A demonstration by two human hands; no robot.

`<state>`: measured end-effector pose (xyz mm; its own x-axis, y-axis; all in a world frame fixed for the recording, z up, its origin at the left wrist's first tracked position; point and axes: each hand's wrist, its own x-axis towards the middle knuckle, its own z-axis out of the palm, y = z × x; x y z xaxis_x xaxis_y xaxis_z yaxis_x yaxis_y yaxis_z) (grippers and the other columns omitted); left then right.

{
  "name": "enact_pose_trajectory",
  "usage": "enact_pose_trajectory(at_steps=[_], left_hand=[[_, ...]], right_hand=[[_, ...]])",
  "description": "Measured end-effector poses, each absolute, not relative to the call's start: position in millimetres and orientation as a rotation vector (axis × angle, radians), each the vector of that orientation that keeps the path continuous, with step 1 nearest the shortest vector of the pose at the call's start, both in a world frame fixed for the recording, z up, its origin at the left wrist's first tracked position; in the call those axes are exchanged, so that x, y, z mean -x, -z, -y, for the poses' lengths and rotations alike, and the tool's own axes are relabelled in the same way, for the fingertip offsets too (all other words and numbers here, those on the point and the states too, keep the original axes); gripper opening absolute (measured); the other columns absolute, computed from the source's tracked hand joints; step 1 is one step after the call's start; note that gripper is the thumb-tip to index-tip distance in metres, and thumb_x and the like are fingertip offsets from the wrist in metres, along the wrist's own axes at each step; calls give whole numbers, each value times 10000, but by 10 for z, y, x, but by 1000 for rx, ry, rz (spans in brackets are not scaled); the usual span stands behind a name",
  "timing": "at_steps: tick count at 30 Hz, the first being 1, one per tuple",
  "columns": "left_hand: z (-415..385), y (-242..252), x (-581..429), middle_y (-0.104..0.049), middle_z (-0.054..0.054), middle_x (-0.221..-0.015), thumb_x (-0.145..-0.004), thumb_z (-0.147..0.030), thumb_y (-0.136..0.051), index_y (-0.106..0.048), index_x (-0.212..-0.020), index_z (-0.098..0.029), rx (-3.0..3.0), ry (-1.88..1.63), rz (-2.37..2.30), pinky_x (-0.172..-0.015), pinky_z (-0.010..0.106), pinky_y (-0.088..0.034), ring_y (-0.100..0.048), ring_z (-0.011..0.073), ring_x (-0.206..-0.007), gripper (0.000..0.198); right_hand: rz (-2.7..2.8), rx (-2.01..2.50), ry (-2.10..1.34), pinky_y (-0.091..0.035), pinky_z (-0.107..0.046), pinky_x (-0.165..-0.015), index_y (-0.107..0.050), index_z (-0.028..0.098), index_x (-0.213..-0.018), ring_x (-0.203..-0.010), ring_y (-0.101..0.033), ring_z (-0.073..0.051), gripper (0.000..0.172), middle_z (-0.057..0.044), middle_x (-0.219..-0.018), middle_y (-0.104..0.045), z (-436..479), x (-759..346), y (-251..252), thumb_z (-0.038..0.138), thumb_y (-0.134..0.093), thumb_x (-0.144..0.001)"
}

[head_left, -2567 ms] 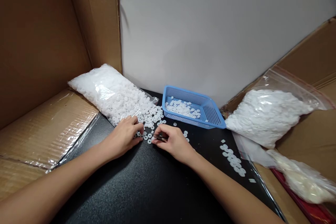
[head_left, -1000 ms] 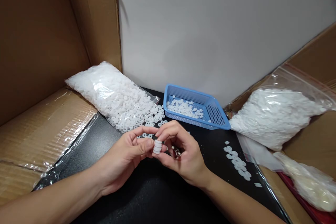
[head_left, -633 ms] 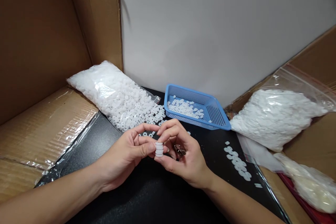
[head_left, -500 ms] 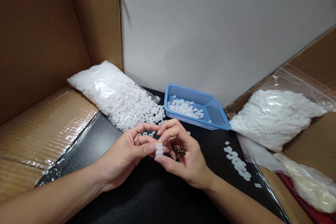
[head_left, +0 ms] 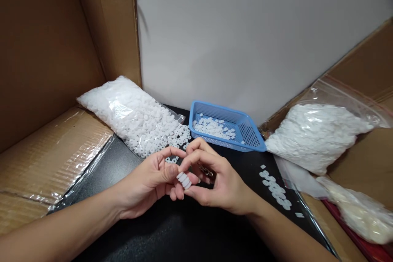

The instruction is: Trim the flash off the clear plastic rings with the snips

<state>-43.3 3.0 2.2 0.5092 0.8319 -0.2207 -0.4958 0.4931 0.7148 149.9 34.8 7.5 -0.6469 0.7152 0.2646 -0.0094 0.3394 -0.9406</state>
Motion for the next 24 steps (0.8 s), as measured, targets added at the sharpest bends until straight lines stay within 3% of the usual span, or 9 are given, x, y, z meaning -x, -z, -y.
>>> enact_pose_trajectory(at_steps=[8, 15, 18, 21, 24], left_hand=[[-239, -184, 222, -797, 61, -852, -684, -292, -927, -665, -1038, -156, -727, -822, -516, -584, 136, -553, -728, 96, -619, 461], [-243, -202, 140, -776, 24, -773, -669, -224, -939, -680, -1082, -168, -770, -842, -524, -643, 163, -574, -736, 114, -661, 491], [-214, -207, 144, -774, 9, -813, -671, -180, -933, -709, -1067, -170, -785, -895, -538, -673, 167, -587, -750, 117, -687, 456], [-194, -224, 152, -776, -8, -808, -636, -139, -944, -735, -974, -175, -790, -1003, -586, -687, 171, -604, -766, 126, -687, 398], [-178, -247, 169, -786, -18, -828, -610, -104, -948, -736, -917, -193, -796, -1107, -624, -703, 178, -620, -774, 126, -680, 383]], right_hand=[[1949, 589, -1313, -409, -212, -518, -780, 279, -1031, -635, -386, -70, 231, -10, -1006, -427, -491, -1825, -298, 266, -807, -801], [2043, 550, -1184, -529, -244, -726, -793, 272, -1086, -848, -546, -113, 205, -39, -1082, -482, -468, -1958, -421, 333, -746, -896], [2013, 648, -1061, -518, -233, -650, -773, 273, -1108, -721, -516, -83, 250, -36, -1102, -490, -452, -1939, -425, 368, -763, -877], [1926, 792, -925, -477, -233, -570, -761, 234, -1091, -625, -491, -90, 271, -23, -934, -563, -416, -1926, -431, 440, -648, -956], [1928, 932, -737, -463, -242, -544, -738, 193, -1164, -584, -509, -122, 450, 10, -684, -536, -336, -1927, -462, 513, -449, -1037]])
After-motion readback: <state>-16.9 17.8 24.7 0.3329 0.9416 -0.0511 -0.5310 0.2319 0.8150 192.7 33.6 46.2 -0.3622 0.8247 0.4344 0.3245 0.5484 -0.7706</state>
